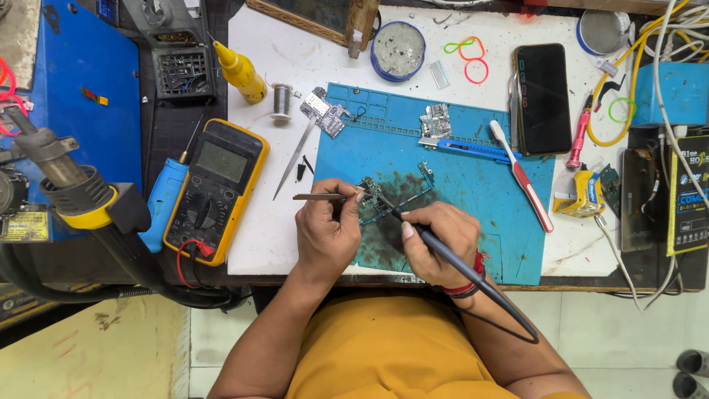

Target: The person solders components on a disassembled phone motherboard placed on a blue silicone mat, using a soldering iron and tweezers. They briefly use a hot air gun on the board, then continue soldering and repositioning the board with tweezers throughout the episode.

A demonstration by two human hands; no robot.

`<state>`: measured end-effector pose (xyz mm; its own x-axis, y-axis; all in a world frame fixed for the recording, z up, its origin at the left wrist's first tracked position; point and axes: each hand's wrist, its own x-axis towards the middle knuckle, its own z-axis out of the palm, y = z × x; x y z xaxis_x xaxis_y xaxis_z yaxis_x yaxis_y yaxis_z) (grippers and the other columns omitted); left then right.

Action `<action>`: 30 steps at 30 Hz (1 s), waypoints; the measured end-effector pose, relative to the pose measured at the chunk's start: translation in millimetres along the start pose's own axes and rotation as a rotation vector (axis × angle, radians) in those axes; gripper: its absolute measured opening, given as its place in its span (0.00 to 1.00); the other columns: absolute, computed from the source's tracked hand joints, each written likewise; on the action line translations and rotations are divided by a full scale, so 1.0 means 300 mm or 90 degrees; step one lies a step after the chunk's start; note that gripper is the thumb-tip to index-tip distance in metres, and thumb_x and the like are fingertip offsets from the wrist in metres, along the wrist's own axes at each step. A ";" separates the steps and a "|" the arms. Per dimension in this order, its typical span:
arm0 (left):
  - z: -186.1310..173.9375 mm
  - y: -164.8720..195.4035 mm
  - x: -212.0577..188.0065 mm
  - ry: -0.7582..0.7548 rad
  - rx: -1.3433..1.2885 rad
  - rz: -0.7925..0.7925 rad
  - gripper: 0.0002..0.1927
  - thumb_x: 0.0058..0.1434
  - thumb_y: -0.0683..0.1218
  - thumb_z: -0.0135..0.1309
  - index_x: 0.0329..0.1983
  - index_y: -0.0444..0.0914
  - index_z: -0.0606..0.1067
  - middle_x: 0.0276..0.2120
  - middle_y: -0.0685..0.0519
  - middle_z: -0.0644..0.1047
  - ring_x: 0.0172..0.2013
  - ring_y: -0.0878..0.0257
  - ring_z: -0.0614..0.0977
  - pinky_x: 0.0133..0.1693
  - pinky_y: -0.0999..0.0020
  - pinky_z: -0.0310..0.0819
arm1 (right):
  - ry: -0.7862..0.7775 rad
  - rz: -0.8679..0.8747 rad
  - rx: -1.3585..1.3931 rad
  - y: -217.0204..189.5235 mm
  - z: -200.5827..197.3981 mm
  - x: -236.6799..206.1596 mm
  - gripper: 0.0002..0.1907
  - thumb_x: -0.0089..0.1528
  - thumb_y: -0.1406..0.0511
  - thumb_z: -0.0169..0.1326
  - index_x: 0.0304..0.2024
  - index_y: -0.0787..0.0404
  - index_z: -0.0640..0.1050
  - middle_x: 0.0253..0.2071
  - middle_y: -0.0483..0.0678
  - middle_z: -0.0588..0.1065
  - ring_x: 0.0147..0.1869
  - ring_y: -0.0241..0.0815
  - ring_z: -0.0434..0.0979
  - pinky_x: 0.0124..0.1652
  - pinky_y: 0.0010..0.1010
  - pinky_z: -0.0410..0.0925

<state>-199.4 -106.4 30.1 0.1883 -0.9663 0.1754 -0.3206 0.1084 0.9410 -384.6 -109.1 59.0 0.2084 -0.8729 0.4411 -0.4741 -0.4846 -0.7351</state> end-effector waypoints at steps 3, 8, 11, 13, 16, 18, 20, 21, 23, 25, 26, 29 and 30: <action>-0.001 0.001 0.003 -0.006 0.000 -0.002 0.07 0.68 0.38 0.57 0.43 0.35 0.70 0.31 0.50 0.81 0.27 0.68 0.82 0.29 0.73 0.75 | 0.009 0.013 -0.008 0.000 -0.001 -0.002 0.04 0.58 0.70 0.58 0.35 0.65 0.78 0.27 0.50 0.75 0.27 0.45 0.76 0.30 0.32 0.66; -0.003 0.004 0.005 -0.002 -0.002 0.008 0.07 0.68 0.38 0.57 0.43 0.35 0.71 0.32 0.50 0.82 0.27 0.68 0.82 0.30 0.72 0.75 | 0.012 0.022 -0.008 -0.002 0.001 -0.001 0.04 0.58 0.71 0.58 0.35 0.65 0.78 0.26 0.50 0.75 0.26 0.44 0.76 0.29 0.31 0.65; -0.001 0.005 0.005 -0.006 -0.003 0.008 0.07 0.68 0.38 0.57 0.43 0.35 0.70 0.32 0.50 0.82 0.27 0.68 0.82 0.29 0.72 0.75 | 0.003 0.010 -0.006 -0.001 -0.002 0.000 0.04 0.58 0.71 0.58 0.35 0.65 0.78 0.26 0.50 0.75 0.26 0.44 0.75 0.29 0.31 0.65; -0.001 0.004 0.005 -0.006 -0.002 0.009 0.07 0.68 0.38 0.57 0.43 0.35 0.70 0.32 0.50 0.82 0.27 0.68 0.82 0.29 0.72 0.75 | 0.006 0.006 -0.013 -0.001 0.000 -0.001 0.04 0.58 0.71 0.58 0.35 0.65 0.78 0.25 0.50 0.74 0.26 0.44 0.75 0.29 0.31 0.65; -0.003 0.003 0.005 -0.002 -0.003 0.015 0.07 0.68 0.37 0.57 0.43 0.35 0.70 0.32 0.50 0.82 0.27 0.68 0.82 0.30 0.72 0.75 | 0.028 0.030 -0.021 -0.002 0.005 -0.003 0.03 0.59 0.71 0.58 0.35 0.65 0.78 0.24 0.49 0.74 0.25 0.43 0.74 0.28 0.32 0.64; -0.001 0.001 0.006 -0.002 -0.006 0.024 0.06 0.68 0.37 0.57 0.44 0.35 0.70 0.32 0.50 0.82 0.28 0.68 0.82 0.30 0.72 0.76 | 0.030 0.030 -0.014 -0.002 0.007 -0.004 0.03 0.59 0.71 0.58 0.35 0.65 0.78 0.24 0.49 0.74 0.25 0.43 0.74 0.28 0.31 0.63; -0.001 0.000 0.004 -0.008 -0.006 0.018 0.07 0.68 0.38 0.57 0.43 0.35 0.70 0.32 0.50 0.81 0.28 0.68 0.82 0.29 0.73 0.76 | 0.032 0.031 -0.011 -0.001 0.006 -0.005 0.03 0.58 0.71 0.58 0.35 0.65 0.78 0.24 0.49 0.74 0.25 0.43 0.74 0.28 0.31 0.63; -0.001 0.000 0.005 -0.011 -0.006 0.015 0.07 0.68 0.38 0.57 0.43 0.35 0.70 0.31 0.50 0.81 0.27 0.68 0.82 0.29 0.73 0.76 | 0.031 0.031 -0.011 -0.001 0.005 -0.005 0.03 0.58 0.71 0.58 0.35 0.65 0.78 0.24 0.49 0.74 0.24 0.43 0.74 0.27 0.31 0.63; 0.000 0.000 0.005 -0.008 -0.008 0.018 0.06 0.68 0.38 0.57 0.44 0.35 0.70 0.31 0.50 0.81 0.28 0.68 0.82 0.29 0.73 0.76 | 0.023 0.022 -0.008 -0.002 0.005 -0.003 0.04 0.58 0.71 0.58 0.35 0.65 0.78 0.24 0.50 0.74 0.25 0.43 0.75 0.28 0.31 0.64; -0.001 0.000 0.005 -0.007 -0.008 0.020 0.06 0.68 0.38 0.57 0.44 0.35 0.70 0.31 0.50 0.81 0.28 0.68 0.82 0.29 0.73 0.76 | 0.008 0.003 -0.003 -0.003 0.002 -0.001 0.04 0.58 0.71 0.58 0.36 0.65 0.78 0.26 0.50 0.75 0.27 0.44 0.76 0.29 0.31 0.66; -0.001 0.001 0.006 -0.007 -0.007 0.021 0.06 0.68 0.38 0.57 0.44 0.35 0.70 0.31 0.50 0.81 0.28 0.68 0.82 0.29 0.73 0.75 | 0.003 0.002 -0.004 -0.005 0.001 0.000 0.04 0.58 0.71 0.58 0.35 0.65 0.78 0.26 0.50 0.75 0.27 0.44 0.76 0.30 0.31 0.66; -0.002 0.002 0.006 -0.005 0.000 0.019 0.07 0.68 0.38 0.57 0.43 0.35 0.70 0.31 0.50 0.81 0.27 0.68 0.82 0.29 0.72 0.75 | -0.014 -0.003 -0.001 -0.006 0.000 0.002 0.04 0.57 0.71 0.58 0.35 0.64 0.78 0.26 0.50 0.75 0.27 0.45 0.76 0.30 0.32 0.67; -0.003 0.002 0.005 -0.004 0.004 0.018 0.07 0.68 0.38 0.57 0.43 0.35 0.70 0.31 0.50 0.81 0.27 0.68 0.82 0.29 0.72 0.75 | -0.022 -0.007 0.006 -0.005 0.000 0.003 0.04 0.57 0.71 0.58 0.35 0.64 0.78 0.25 0.50 0.75 0.27 0.45 0.76 0.30 0.32 0.67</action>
<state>-198.5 -107.8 31.1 0.1735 -0.9644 0.1995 -0.3312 0.1337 0.9340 -383.7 -109.2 60.6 0.2429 -0.8685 0.4320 -0.4640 -0.4951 -0.7345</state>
